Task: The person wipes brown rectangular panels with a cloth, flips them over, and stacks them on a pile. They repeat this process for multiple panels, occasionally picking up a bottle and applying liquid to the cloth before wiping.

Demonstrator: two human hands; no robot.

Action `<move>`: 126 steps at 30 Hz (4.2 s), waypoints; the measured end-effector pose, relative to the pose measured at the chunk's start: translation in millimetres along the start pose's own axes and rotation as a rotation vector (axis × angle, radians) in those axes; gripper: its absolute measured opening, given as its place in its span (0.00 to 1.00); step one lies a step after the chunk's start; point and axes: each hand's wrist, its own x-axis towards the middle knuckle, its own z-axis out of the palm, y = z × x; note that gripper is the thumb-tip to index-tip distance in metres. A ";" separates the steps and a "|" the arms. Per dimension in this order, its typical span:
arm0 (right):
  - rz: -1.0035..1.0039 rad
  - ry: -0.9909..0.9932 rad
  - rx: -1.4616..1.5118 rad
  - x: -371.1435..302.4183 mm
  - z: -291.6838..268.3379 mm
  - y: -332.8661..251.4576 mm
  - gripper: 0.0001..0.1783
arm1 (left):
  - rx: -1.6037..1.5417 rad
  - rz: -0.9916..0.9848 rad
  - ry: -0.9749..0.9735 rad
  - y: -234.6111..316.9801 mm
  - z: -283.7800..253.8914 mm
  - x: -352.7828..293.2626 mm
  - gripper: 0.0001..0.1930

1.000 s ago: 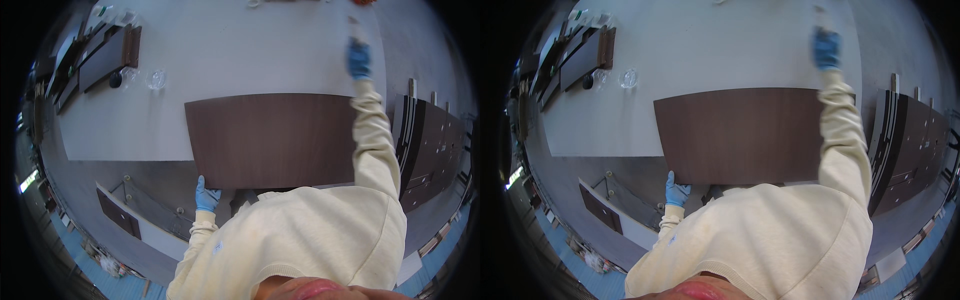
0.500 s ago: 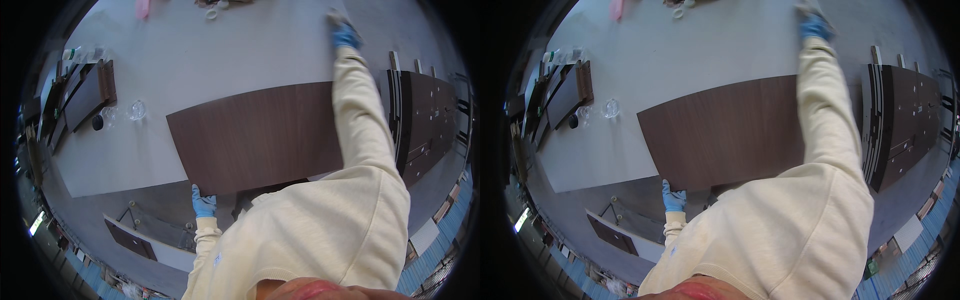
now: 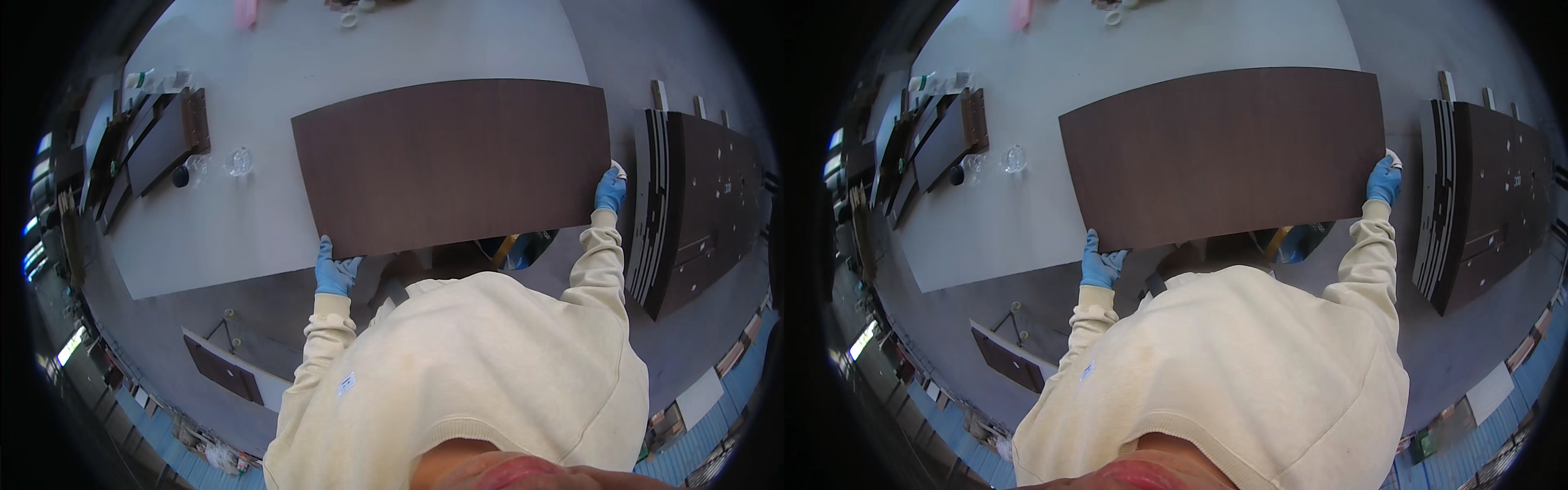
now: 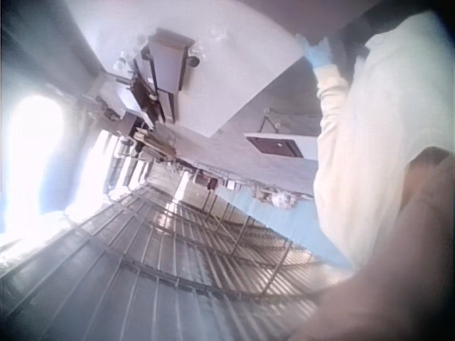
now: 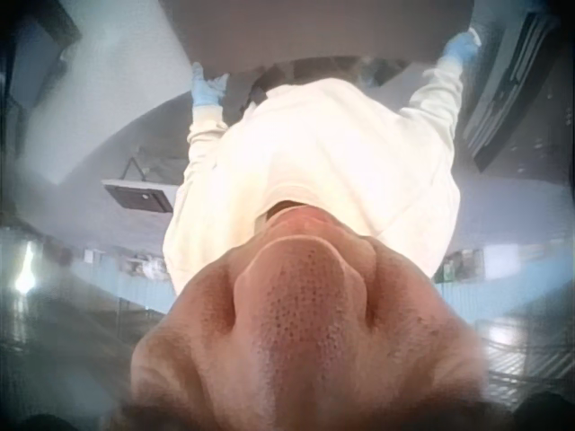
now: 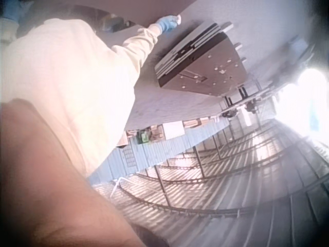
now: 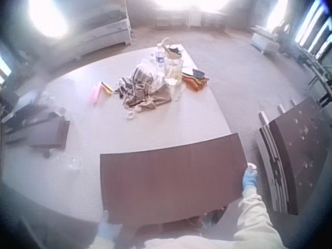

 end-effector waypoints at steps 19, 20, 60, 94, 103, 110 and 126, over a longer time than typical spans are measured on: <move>-0.168 0.165 0.224 86.7 -17.7 -153.8 0.34 | 0.721 0.718 -0.359 48.2 71.2 -108.7 0.31; -0.262 0.126 0.286 56.3 -16.7 -168.1 0.33 | 0.727 0.796 -0.364 40.9 77.4 -117.3 0.33; -0.062 0.075 -0.581 -28.4 -13.3 -67.2 0.41 | 1.347 1.439 -0.018 76.3 85.2 25.5 0.34; 0.117 -0.293 -0.049 22.1 10.7 -52.2 0.38 | 1.280 0.904 0.170 98.6 198.8 58.0 0.42; 0.313 -0.346 -0.098 1.1 -32.9 -98.8 0.40 | 1.637 1.074 0.619 87.4 211.5 81.5 0.51; 0.344 -0.252 -0.155 -33.7 -88.3 -106.7 0.41 | 1.308 1.265 -0.113 131.3 193.8 111.6 0.38; 0.141 0.657 1.233 -360.5 -304.3 51.2 0.30 | 0.334 1.019 -1.112 58.2 219.0 -181.7 0.48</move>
